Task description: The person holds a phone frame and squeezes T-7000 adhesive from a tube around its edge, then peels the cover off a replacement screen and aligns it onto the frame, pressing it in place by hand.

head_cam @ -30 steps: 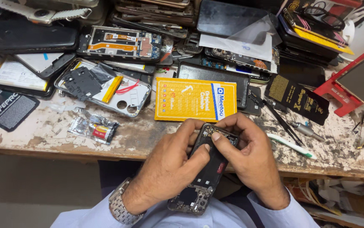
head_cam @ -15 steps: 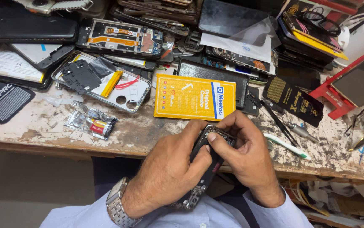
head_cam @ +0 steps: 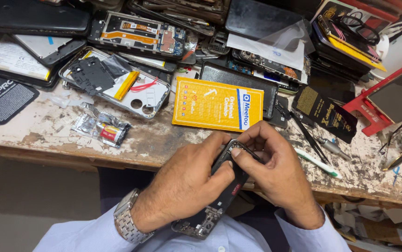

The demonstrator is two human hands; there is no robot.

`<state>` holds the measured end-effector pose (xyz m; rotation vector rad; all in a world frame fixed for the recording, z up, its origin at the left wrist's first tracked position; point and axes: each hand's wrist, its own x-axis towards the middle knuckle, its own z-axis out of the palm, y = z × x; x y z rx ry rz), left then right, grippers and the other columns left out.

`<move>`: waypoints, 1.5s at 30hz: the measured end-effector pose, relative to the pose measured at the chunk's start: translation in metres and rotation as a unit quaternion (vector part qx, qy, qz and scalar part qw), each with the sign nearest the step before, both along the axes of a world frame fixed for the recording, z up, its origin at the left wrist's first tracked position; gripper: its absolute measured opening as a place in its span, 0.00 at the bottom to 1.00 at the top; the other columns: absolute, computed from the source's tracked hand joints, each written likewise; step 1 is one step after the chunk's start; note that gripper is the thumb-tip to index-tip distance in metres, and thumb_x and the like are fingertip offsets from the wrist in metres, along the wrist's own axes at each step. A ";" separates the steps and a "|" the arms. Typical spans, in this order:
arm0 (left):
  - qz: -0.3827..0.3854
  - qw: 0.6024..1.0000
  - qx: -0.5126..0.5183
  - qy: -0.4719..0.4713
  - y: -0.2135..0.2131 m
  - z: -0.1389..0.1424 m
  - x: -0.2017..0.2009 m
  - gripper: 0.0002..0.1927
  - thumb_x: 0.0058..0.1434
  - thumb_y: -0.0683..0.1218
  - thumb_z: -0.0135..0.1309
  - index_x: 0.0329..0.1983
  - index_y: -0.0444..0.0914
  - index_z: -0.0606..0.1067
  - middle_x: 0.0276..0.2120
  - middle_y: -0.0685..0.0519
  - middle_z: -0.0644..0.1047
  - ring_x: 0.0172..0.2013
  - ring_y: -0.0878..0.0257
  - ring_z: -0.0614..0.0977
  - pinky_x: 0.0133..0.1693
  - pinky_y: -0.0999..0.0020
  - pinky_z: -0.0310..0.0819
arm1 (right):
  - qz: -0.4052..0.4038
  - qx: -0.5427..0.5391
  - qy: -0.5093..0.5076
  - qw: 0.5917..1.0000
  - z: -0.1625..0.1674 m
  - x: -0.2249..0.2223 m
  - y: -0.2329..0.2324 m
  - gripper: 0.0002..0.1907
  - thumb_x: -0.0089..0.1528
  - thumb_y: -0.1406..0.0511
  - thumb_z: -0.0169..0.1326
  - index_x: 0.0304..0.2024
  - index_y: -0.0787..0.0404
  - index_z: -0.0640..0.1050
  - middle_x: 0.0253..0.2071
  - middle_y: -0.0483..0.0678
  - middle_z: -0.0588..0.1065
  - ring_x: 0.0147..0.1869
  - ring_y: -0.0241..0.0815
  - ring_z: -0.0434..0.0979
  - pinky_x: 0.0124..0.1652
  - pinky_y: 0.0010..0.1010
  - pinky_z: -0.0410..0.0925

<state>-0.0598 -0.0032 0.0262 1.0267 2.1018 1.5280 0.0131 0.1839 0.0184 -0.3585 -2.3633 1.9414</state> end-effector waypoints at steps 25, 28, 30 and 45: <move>-0.019 0.988 -0.069 0.137 -0.010 -0.012 0.004 0.21 0.60 0.44 0.51 0.52 0.26 0.67 0.20 0.40 0.76 0.22 0.41 0.80 0.26 0.46 0.74 | 0.000 0.058 -0.018 0.998 0.001 -0.001 -0.015 0.11 0.60 0.71 0.59 0.43 0.64 0.73 0.39 0.44 0.75 0.44 0.30 0.75 0.44 0.24 0.72; -0.011 0.994 -0.031 0.108 -0.009 -0.011 0.002 0.19 0.60 0.44 0.52 0.51 0.29 0.68 0.22 0.40 0.78 0.26 0.41 0.81 0.30 0.45 0.73 | -0.005 0.050 -0.017 0.999 0.002 0.000 -0.012 0.11 0.61 0.71 0.60 0.44 0.65 0.73 0.39 0.45 0.75 0.43 0.30 0.75 0.44 0.24 0.72; -0.003 0.996 0.036 0.085 -0.012 -0.008 -0.001 0.20 0.59 0.44 0.53 0.53 0.31 0.69 0.26 0.39 0.79 0.29 0.41 0.82 0.32 0.46 0.74 | -0.005 0.031 -0.010 0.999 0.004 0.001 -0.010 0.12 0.61 0.71 0.60 0.45 0.65 0.73 0.40 0.45 0.75 0.44 0.31 0.75 0.45 0.24 0.72; -0.056 0.978 0.048 -0.195 -0.012 -0.009 -0.016 0.19 0.59 0.43 0.51 0.54 0.34 0.71 0.31 0.49 0.85 0.29 0.64 0.88 0.30 0.69 0.82 | 0.055 0.395 0.133 0.907 0.043 0.016 -0.008 0.17 0.57 0.70 0.64 0.49 0.64 0.81 0.45 0.51 0.82 0.50 0.42 0.84 0.49 0.30 0.76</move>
